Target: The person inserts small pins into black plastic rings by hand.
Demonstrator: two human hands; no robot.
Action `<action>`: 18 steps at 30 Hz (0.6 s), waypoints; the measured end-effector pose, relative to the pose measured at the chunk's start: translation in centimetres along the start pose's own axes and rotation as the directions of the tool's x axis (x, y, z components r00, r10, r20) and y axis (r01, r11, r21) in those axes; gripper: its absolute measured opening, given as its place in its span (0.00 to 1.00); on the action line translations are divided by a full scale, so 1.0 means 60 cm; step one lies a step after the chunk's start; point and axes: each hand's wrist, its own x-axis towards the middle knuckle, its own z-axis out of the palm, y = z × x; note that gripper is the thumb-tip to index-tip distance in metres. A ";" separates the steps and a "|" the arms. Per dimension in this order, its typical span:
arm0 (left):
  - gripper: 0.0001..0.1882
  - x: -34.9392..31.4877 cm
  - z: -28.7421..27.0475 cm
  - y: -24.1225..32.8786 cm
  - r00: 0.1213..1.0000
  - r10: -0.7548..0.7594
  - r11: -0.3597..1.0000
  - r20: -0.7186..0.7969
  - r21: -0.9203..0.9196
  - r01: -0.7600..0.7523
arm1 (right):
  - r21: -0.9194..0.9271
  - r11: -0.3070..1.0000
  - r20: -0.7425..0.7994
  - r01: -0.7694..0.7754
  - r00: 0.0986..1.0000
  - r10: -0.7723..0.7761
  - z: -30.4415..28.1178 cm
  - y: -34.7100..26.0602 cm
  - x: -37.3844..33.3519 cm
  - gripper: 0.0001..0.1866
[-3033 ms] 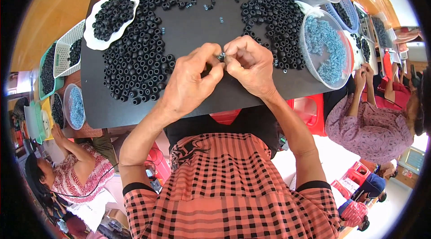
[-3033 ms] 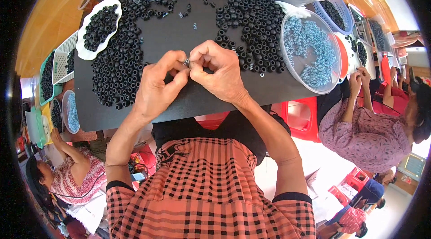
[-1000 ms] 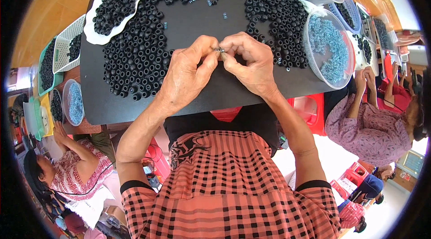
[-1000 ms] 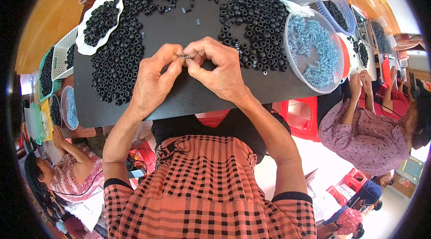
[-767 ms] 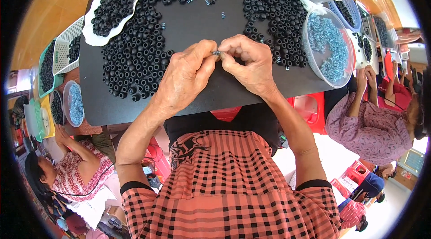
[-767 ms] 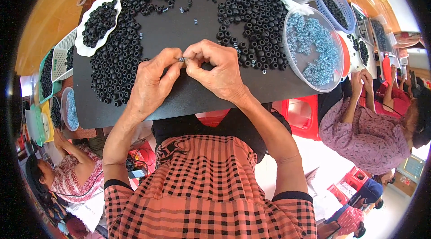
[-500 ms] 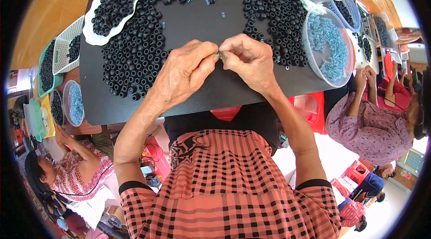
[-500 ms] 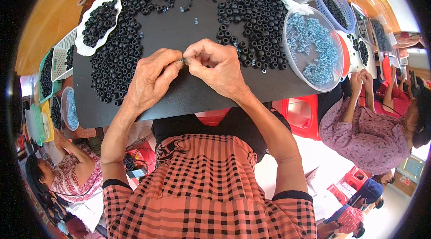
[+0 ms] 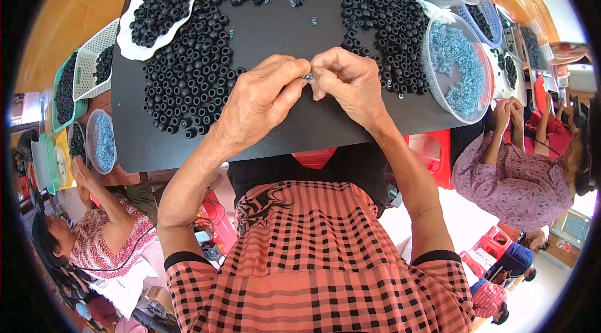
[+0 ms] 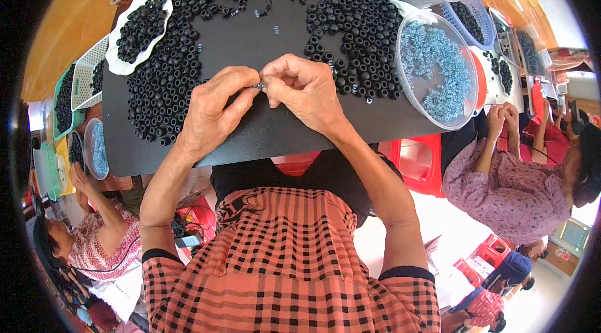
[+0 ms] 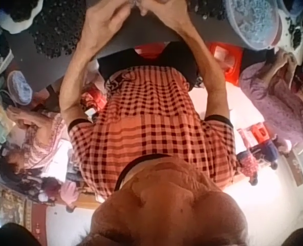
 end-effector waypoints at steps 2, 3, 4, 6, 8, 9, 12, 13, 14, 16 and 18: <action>0.12 0.000 -0.005 0.004 0.996 -0.081 0.994 0.022 -0.070 0.083 | 0.028 0.999 0.007 0.026 1.000 -0.026 0.000 0.007 -0.001 0.03; 0.12 -0.002 -0.008 0.005 0.989 -0.144 0.984 0.034 -0.097 0.146 | 0.055 0.997 0.012 0.053 0.999 -0.053 0.001 0.010 -0.001 0.04; 0.11 -0.002 -0.010 0.005 0.978 -0.205 0.970 0.049 -0.124 0.209 | 0.054 0.997 0.012 0.053 0.999 -0.053 0.001 0.010 -0.001 0.04; 0.11 -0.004 -0.009 0.003 0.977 -0.210 0.966 0.041 -0.146 0.213 | -0.061 0.998 0.020 0.032 0.999 -0.031 0.000 0.010 -0.004 0.06; 0.10 -0.005 -0.009 0.004 0.976 -0.215 0.961 0.033 -0.169 0.218 | -0.022 0.999 0.020 0.039 0.999 -0.039 0.004 0.008 -0.005 0.07; 0.09 -0.004 -0.010 0.005 0.973 -0.226 0.956 0.045 -0.179 0.230 | 0.016 0.999 0.016 0.047 0.999 -0.048 0.004 0.007 -0.005 0.08; 0.07 0.000 -0.016 0.010 0.947 -0.301 0.923 0.112 -0.216 0.319 | 0.005 0.994 0.040 0.111 0.993 -0.111 0.000 0.015 -0.005 0.09; 0.06 0.000 -0.017 0.011 0.917 -0.363 0.888 0.167 -0.236 0.395 | 0.004 0.994 0.040 0.111 0.993 -0.111 0.002 0.015 -0.004 0.09; 0.06 -0.001 -0.013 0.011 0.917 -0.363 0.888 0.167 -0.237 0.395 | -0.007 0.990 0.012 0.141 0.990 -0.141 0.006 0.015 -0.004 0.08; 0.04 -0.003 -0.001 0.011 0.905 -0.399 0.804 0.147 -0.418 0.423 | -0.017 0.985 -0.014 0.170 0.985 -0.170 0.011 0.012 -0.003 0.06; 0.04 -0.005 0.004 0.011 0.888 -0.429 0.762 0.164 -0.463 0.453 | -0.023 0.981 -0.020 0.193 0.981 -0.193 0.012 0.009 -0.003 0.06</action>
